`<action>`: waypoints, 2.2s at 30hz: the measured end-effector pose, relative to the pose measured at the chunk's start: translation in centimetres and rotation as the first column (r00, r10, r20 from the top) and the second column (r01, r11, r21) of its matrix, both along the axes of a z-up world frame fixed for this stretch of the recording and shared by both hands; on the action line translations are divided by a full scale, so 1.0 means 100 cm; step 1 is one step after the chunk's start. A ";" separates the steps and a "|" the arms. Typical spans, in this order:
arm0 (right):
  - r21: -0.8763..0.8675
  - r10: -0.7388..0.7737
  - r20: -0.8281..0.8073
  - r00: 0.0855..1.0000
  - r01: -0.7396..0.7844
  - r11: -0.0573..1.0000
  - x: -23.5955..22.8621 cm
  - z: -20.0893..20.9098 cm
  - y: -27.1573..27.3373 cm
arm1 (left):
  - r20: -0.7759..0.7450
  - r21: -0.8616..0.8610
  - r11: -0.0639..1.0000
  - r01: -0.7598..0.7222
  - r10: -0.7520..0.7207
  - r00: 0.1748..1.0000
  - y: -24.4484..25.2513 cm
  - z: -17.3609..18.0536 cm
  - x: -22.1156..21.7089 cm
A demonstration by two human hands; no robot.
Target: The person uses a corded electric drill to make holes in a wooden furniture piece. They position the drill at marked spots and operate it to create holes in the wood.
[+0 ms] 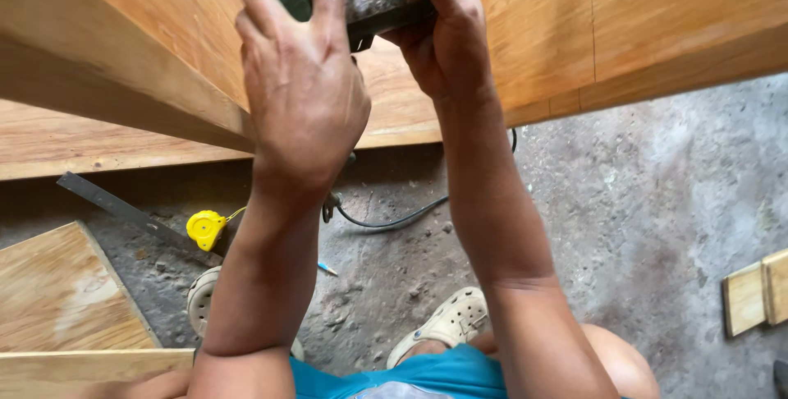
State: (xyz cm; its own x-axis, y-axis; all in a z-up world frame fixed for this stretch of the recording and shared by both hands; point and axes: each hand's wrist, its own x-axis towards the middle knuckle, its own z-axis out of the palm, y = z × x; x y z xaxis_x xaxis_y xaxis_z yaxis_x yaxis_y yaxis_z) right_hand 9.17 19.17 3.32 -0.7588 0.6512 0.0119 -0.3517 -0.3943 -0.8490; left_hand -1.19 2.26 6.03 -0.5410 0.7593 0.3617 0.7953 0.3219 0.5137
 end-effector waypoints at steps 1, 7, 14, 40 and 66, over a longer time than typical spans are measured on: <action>-0.017 0.009 0.022 1.000 -0.009 1.000 -0.004 0.004 0.006 | 0.002 0.025 1.000 -0.011 0.011 1.000 0.008 -0.005 -0.002; 0.121 0.029 0.190 0.981 -0.053 0.991 0.000 0.005 0.021 | 0.126 0.022 0.999 -0.031 0.028 0.992 0.027 -0.033 -0.002; 0.110 0.040 0.100 0.994 -0.051 0.993 -0.006 -0.001 0.004 | 0.079 0.030 0.997 -0.068 0.065 0.995 0.022 -0.034 -0.010; 0.085 -0.033 0.101 0.994 0.024 0.996 -0.007 -0.006 0.008 | 0.136 0.163 0.986 -0.030 0.008 0.991 0.031 -0.055 -0.017; 0.105 -0.032 0.098 0.995 0.021 0.994 -0.003 -0.014 0.011 | 0.110 0.150 0.988 -0.021 0.005 0.994 0.029 -0.054 -0.015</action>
